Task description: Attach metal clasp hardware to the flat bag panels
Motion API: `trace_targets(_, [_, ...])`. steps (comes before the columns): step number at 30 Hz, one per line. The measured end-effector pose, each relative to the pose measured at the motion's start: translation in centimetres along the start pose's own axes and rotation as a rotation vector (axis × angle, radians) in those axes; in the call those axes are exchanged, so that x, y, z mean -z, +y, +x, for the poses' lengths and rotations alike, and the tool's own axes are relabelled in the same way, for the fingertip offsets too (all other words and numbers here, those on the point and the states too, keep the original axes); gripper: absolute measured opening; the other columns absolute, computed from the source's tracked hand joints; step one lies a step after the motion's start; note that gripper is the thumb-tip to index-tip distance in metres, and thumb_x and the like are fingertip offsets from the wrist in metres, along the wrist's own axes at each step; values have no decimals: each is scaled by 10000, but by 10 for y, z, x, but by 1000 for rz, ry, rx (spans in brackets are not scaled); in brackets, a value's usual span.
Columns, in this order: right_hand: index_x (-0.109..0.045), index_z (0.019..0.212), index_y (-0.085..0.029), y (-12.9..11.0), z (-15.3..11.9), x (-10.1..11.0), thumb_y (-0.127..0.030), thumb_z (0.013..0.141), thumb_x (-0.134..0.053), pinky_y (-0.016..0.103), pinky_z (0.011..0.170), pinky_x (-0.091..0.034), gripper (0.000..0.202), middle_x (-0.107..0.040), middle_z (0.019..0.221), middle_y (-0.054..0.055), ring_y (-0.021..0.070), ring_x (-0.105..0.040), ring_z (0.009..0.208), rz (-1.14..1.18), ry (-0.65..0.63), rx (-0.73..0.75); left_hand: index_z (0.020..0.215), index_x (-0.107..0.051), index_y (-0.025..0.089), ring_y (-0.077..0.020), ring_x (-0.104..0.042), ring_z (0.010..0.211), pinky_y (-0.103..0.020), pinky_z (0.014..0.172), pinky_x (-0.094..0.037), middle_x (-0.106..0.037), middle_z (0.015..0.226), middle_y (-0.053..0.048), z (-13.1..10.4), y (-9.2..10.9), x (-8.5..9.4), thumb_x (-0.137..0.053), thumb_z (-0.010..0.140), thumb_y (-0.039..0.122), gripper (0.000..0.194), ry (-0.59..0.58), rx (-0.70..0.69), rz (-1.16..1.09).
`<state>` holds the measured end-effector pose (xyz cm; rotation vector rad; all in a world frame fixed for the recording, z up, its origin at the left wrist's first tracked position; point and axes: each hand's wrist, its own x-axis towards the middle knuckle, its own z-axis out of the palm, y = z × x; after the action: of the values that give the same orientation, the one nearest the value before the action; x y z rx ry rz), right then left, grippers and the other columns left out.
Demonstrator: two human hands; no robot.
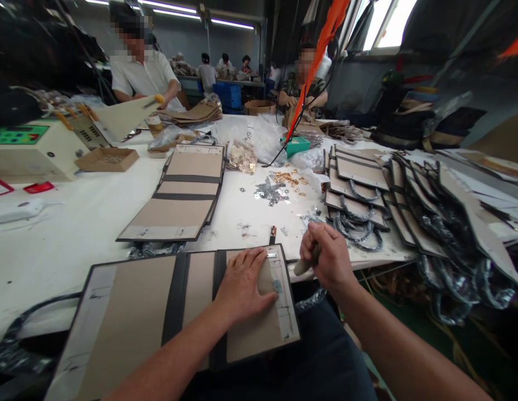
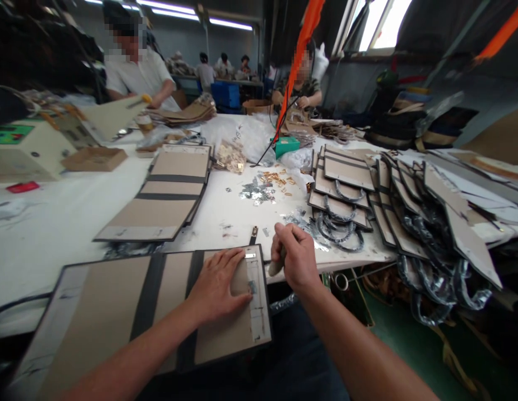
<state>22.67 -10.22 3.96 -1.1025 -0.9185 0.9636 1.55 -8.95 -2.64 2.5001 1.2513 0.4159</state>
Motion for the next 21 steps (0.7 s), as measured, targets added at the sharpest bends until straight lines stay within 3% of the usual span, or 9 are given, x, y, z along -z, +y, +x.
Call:
trace_targets(3, [-438,635,-223,8,25,-21,-440,914,-706,244,431,-361,444,-450,552,-71,86,-424,409,226,73,95,1523,-436,260,-352,-406,1453,-536,1215,-322,-486,1583,-73,-1,0,2,-803,715,554,934,-9,5,-12])
trace_targets(7, [-428,632,-218,24,35,-37,-402,908,-700,232,400,-334,429,-415,566,-80,71,-411,388,334,90,86,1532,-433,249,-349,-397,1458,-529,1225,-312,-482,1590,-67,-2,0,2,-797,712,571,953,-13,22,-29])
trace_targets(13, [-397,624,-236,39,29,-53,-479,956,-628,244,414,-329,472,-424,526,-72,87,-390,395,82,-24,118,1525,-437,258,-336,-391,1466,-515,1230,-299,-494,1580,-61,-1,1,3,-787,729,543,915,-2,18,-59])
trace_targets(17, [-468,575,-225,23,35,-68,-461,944,-665,246,436,-341,481,-483,467,-50,92,-408,408,-149,-238,58,1507,-447,273,-336,-391,1470,-520,1238,-289,-489,1583,-57,0,1,5,-794,728,523,889,-16,22,-76])
trace_targets(21, [-482,558,-226,10,42,-67,-450,959,-637,254,419,-311,484,-488,457,-43,94,-401,391,-110,-247,116,1528,-418,271,-328,-387,1469,-515,1234,-293,-486,1585,-53,-1,1,3,-800,730,506,916,1,11,-90])
